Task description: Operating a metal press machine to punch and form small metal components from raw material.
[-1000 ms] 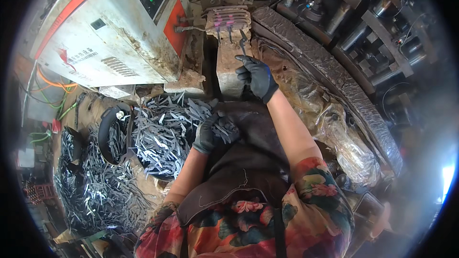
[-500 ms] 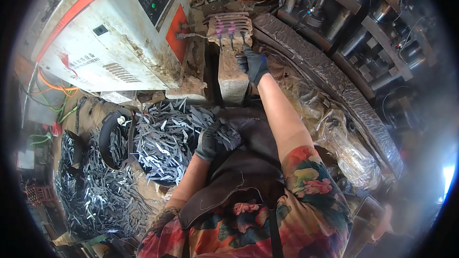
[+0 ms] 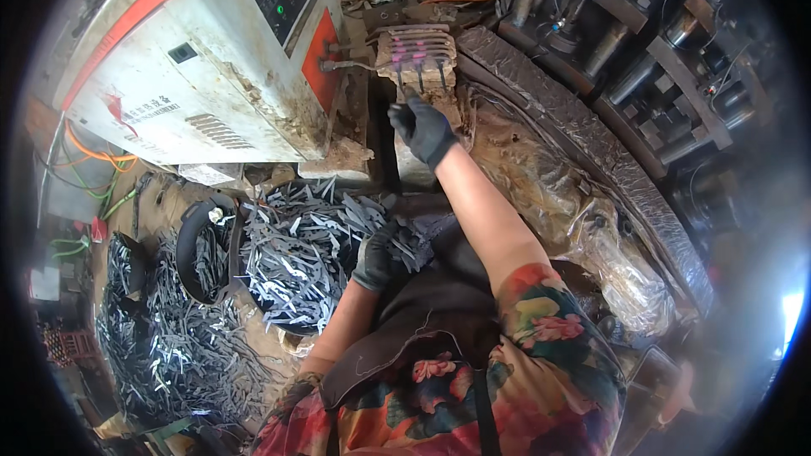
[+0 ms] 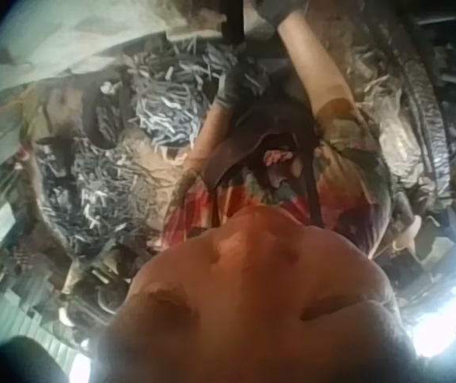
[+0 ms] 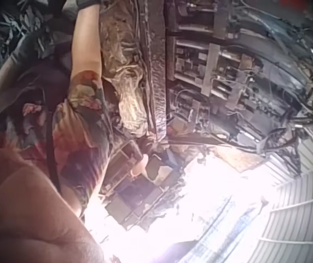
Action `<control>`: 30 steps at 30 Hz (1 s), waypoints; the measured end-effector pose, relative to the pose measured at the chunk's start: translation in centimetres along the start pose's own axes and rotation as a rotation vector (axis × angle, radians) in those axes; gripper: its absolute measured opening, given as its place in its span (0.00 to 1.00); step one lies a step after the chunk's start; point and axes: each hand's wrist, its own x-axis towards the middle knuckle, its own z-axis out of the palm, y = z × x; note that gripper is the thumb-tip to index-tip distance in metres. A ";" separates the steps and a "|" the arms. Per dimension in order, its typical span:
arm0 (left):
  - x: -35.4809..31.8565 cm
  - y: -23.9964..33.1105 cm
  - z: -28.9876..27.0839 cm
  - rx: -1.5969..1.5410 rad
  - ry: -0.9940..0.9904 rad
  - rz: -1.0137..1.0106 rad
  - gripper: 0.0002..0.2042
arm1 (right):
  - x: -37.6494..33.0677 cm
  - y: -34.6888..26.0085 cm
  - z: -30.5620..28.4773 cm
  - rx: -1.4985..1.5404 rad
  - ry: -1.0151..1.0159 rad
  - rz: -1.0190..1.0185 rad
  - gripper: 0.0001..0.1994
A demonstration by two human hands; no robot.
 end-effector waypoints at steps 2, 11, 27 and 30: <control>0.0 0.0 0.0 -0.025 -0.051 -0.065 0.05 | 3.5 -1.0 0.1 0.042 -0.073 0.052 0.19; -0.4 -0.1 2.6 0.237 0.033 -0.037 0.08 | -5.6 2.9 -7.9 0.489 -0.611 0.378 0.16; 1.2 -0.7 1.1 0.411 0.084 -0.095 0.11 | -11.7 -30.3 -26.3 -0.104 0.623 -0.926 0.15; 1.6 -0.8 0.5 0.302 0.145 -0.110 0.10 | -9.3 -31.5 -25.7 0.031 0.654 -0.933 0.14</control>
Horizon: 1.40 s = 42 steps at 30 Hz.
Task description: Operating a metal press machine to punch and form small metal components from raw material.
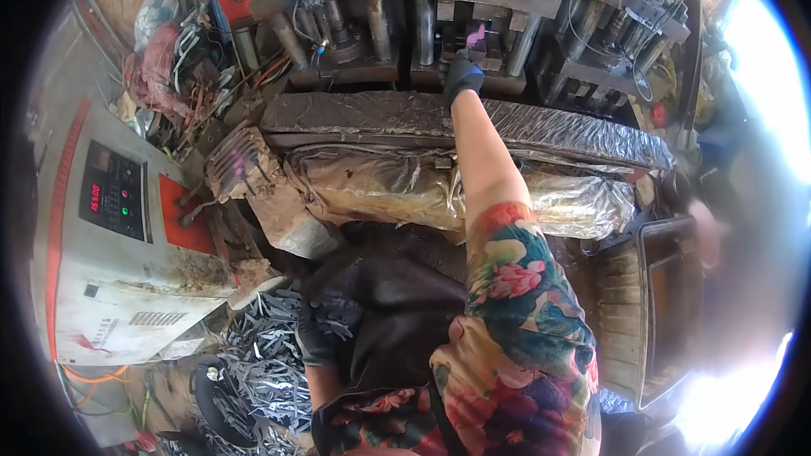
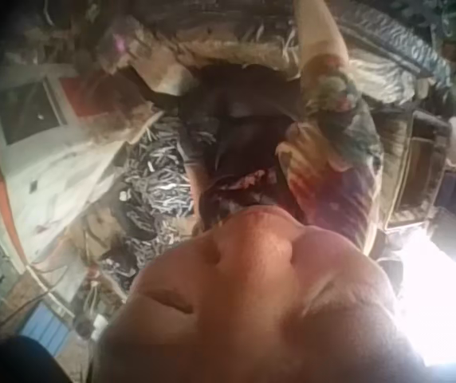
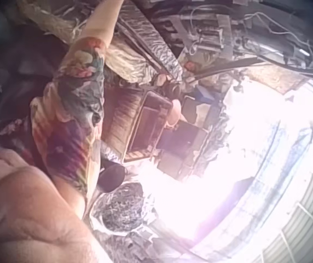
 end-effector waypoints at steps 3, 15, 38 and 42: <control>0.0 0.2 -0.1 0.106 -0.013 0.052 0.08 | 1.7 -0.1 0.3 0.041 0.078 0.023 0.11; -3.0 0.0 6.8 0.206 0.050 0.088 0.07 | 3.1 -0.8 -2.4 0.054 -0.006 0.107 0.10; -1.5 -2.7 7.4 0.264 -0.018 0.158 0.07 | -20.0 -6.5 -16.1 -1.616 -0.644 -0.123 0.24; -0.3 -3.2 5.8 0.158 -0.287 -0.081 0.07 | -19.7 -7.6 -17.0 -1.387 -0.570 0.160 0.22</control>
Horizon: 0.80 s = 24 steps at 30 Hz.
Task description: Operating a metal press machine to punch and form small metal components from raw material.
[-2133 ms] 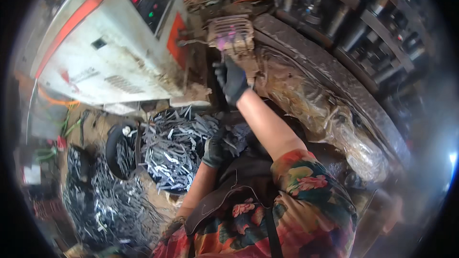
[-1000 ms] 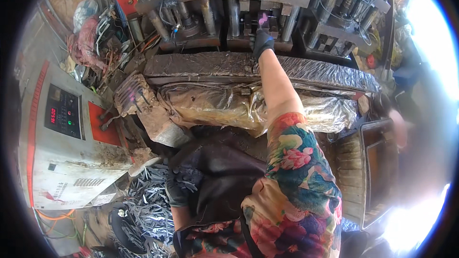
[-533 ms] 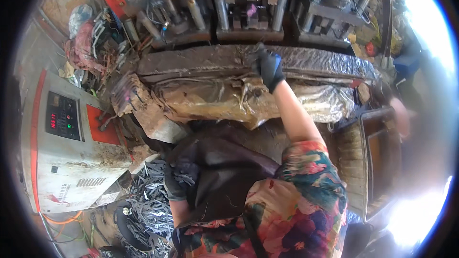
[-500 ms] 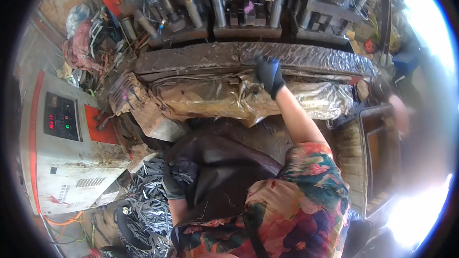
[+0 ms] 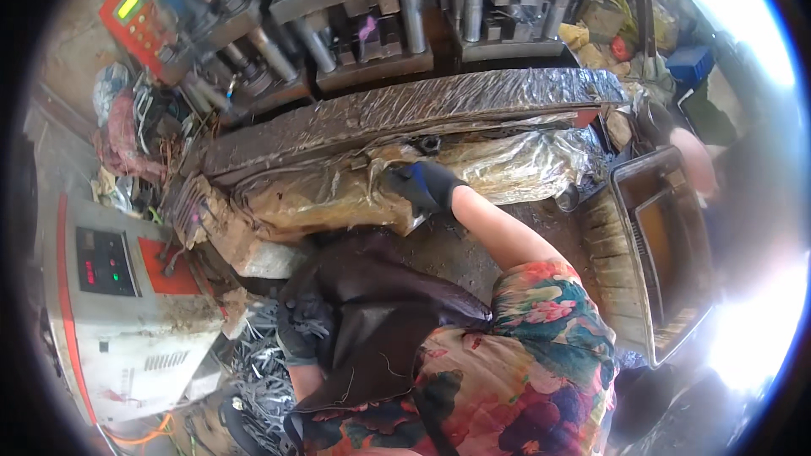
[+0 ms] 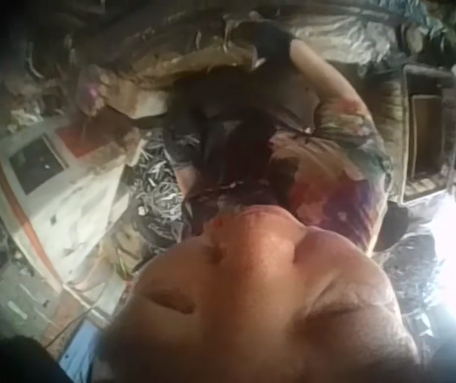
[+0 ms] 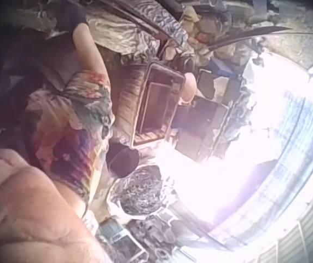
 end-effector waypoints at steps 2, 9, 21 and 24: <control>-0.5 0.0 0.8 0.236 0.320 0.115 0.08 | 1.0 1.3 -1.3 0.551 -0.118 -0.089 0.19; -0.6 0.1 1.8 0.147 0.134 0.111 0.10 | 8.8 11.0 -20.1 1.564 0.405 -0.408 0.24; -0.2 -0.7 2.7 0.131 0.179 0.059 0.13 | 13.3 14.8 -20.4 1.987 0.445 -0.539 0.13; 2.6 -0.3 -1.8 0.832 -0.047 0.166 0.19 | 9.8 25.8 -17.5 1.999 -0.626 -1.213 0.07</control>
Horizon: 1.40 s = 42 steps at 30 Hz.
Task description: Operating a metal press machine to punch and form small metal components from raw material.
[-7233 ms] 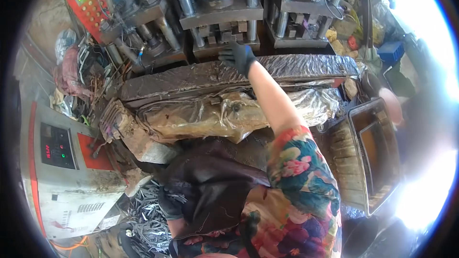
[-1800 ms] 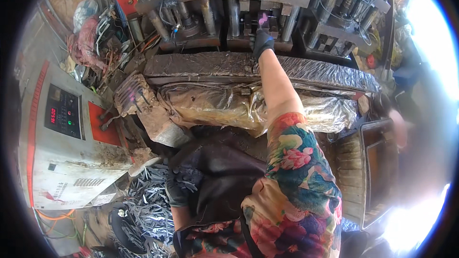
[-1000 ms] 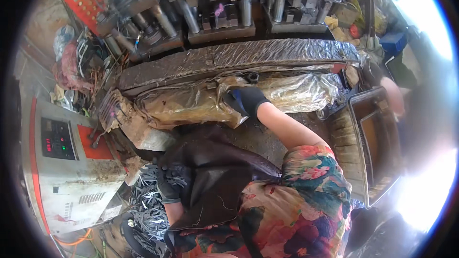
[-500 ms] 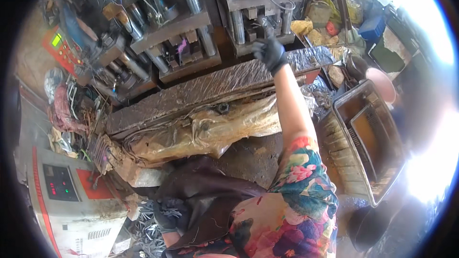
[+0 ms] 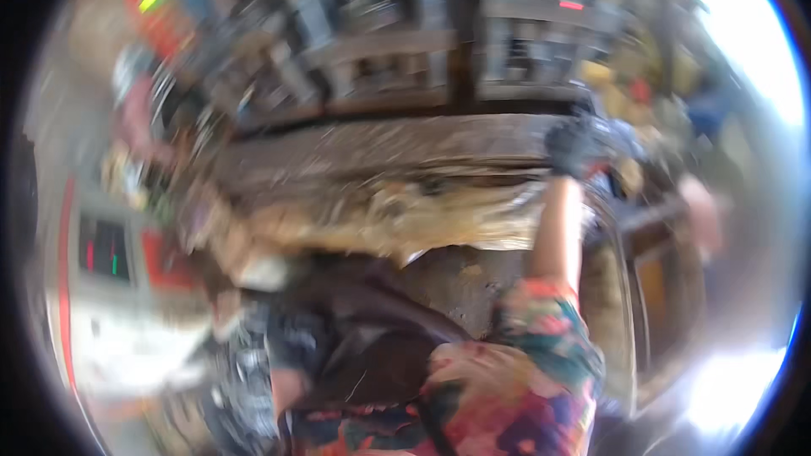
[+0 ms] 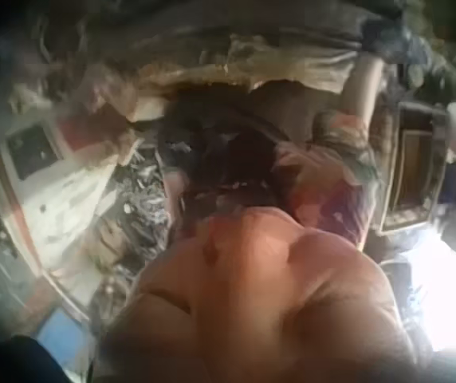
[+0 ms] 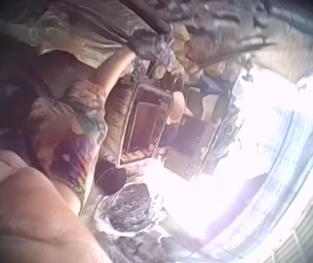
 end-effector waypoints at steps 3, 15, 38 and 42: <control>-0.4 1.6 -0.2 -0.929 -0.184 -0.201 0.12 | -1.4 7.0 3.7 -0.589 0.674 -0.274 0.07; -4.0 4.9 4.9 -0.827 0.030 -0.056 0.26 | 0.2 45.4 11.7 -1.161 0.508 1.043 0.14; -5.7 3.6 1.1 -0.960 0.180 0.186 0.16 | -3.0 55.6 13.2 -1.533 -0.200 0.777 0.09; -6.9 5.2 0.2 -0.680 0.241 0.192 0.15 | -2.0 55.5 12.8 -1.563 -0.199 0.800 0.10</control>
